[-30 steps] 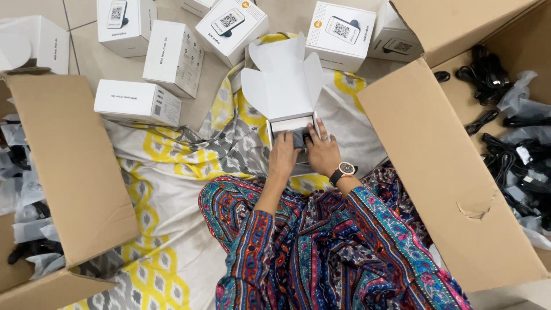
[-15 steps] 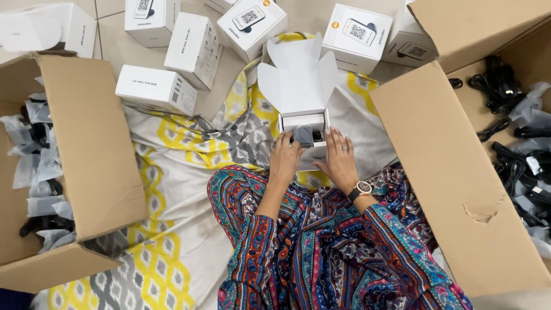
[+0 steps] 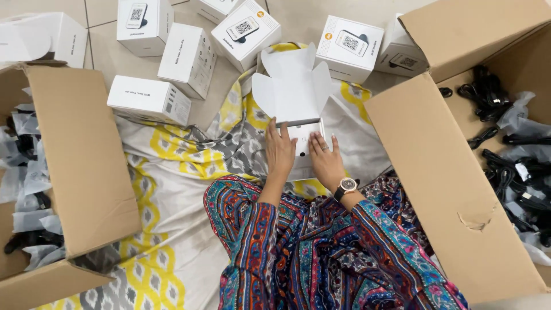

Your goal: The person packages electronic devices and cables into boxes while sitting on the floor.

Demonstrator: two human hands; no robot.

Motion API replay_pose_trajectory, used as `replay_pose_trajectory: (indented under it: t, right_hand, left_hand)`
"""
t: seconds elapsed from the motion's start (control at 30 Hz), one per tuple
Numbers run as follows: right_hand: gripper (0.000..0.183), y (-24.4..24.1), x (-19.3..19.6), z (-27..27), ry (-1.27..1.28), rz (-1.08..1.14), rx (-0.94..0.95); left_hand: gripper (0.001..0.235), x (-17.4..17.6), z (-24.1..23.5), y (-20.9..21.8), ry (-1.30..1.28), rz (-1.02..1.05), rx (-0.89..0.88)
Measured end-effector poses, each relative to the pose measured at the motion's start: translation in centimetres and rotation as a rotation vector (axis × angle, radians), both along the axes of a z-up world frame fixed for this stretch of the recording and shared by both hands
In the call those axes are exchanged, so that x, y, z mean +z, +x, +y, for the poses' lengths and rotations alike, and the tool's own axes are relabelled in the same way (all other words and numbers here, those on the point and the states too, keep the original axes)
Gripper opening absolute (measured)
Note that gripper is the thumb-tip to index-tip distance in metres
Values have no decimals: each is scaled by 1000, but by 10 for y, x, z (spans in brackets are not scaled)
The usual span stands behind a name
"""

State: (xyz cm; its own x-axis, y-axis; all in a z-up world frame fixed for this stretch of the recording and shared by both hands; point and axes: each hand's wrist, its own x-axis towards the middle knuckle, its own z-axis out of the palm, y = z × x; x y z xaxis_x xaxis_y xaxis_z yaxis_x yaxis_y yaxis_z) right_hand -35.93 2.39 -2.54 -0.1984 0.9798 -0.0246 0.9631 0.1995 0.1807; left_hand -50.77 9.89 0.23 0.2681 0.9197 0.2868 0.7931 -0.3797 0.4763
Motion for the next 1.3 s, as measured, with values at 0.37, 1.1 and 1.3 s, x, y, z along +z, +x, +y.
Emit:
replay_pose_trajectory:
  t: [0.37,1.1,1.3]
  right_hand:
    - [55,-11,-33,36,90,84,-87]
    - [44,49,-1,130,72,1446,-770]
    - [21,16,21,31,370,1413,-530]
  left_hand:
    - [58,-40,-10,5,-142,510,23]
    - [33,-2,71,-18,-65,-405,272]
    - [31,38,-19,-17,-102,-366,304]
